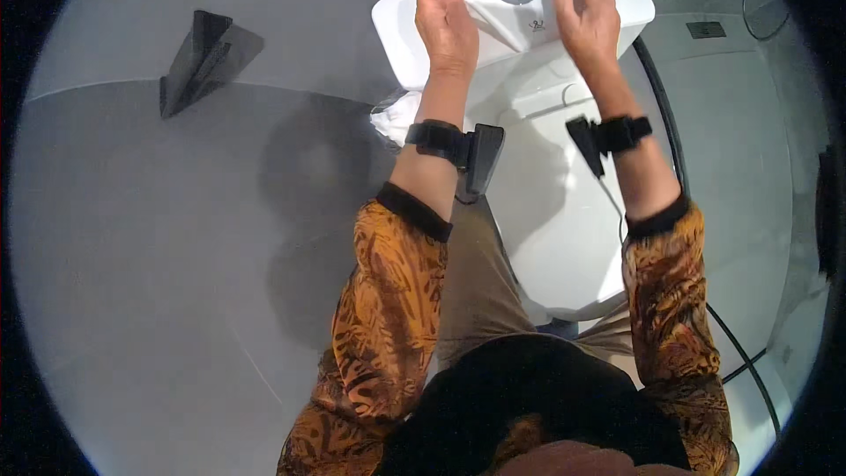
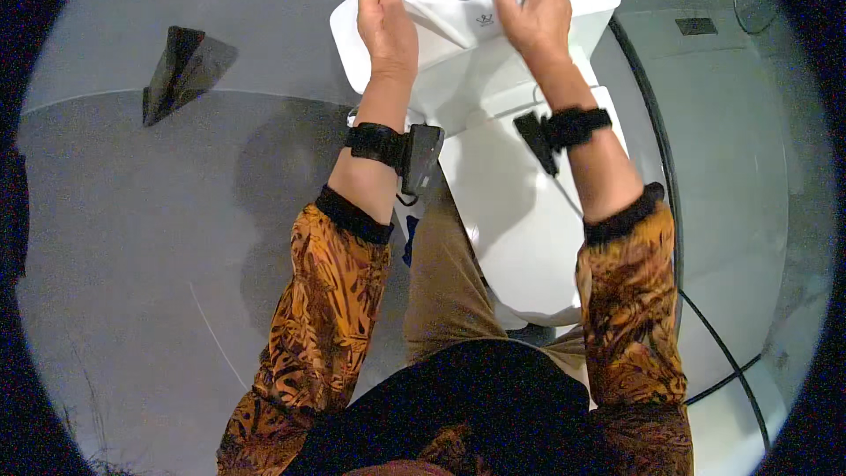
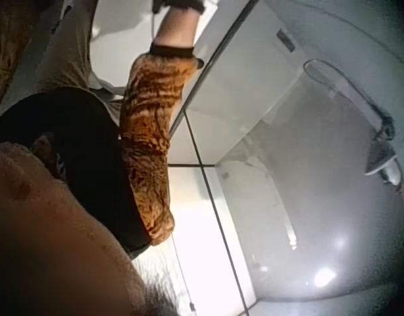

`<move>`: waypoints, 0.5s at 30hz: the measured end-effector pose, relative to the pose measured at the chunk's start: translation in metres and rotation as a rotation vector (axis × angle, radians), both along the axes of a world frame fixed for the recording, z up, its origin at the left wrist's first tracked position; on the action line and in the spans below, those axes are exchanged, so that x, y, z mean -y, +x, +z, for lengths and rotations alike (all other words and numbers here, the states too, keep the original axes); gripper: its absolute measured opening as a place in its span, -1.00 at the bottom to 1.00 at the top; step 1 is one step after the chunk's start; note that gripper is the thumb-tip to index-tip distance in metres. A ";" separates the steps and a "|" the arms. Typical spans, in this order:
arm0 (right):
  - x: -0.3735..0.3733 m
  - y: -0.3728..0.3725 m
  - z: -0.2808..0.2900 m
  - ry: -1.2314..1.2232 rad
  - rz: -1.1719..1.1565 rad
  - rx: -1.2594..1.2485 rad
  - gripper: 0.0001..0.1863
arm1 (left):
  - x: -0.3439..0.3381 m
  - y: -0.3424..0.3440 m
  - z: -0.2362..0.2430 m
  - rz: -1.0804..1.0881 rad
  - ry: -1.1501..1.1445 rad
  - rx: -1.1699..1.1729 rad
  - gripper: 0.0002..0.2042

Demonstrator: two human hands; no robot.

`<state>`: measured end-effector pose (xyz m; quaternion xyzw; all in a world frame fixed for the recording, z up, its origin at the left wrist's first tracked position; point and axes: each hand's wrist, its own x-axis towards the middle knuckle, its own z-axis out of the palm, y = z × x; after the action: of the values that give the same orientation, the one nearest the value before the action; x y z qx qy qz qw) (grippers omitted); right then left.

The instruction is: The person cleans the toilet by wiping the tank with a cloth and then scrubbing the tank lid and seat with a toothbrush.

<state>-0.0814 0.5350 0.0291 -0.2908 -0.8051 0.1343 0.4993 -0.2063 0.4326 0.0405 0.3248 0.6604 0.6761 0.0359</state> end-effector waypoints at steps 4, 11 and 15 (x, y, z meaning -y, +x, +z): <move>0.061 -0.003 -0.001 -0.165 0.333 -0.075 -0.81 | 0.004 -0.001 0.000 -0.031 -0.093 0.111 -0.75; 0.070 -0.028 0.020 -0.608 0.359 0.168 -0.75 | -0.002 0.000 -0.008 -0.068 -0.025 0.118 -0.75; 0.050 -0.034 0.021 -0.642 0.457 0.218 -0.70 | -0.002 0.001 -0.011 -0.142 0.058 0.247 -0.76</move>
<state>-0.1154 0.4852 0.0505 -0.2582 -0.8142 0.4547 0.2524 -0.2048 0.4346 0.0293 0.2859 0.6066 0.7254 0.1554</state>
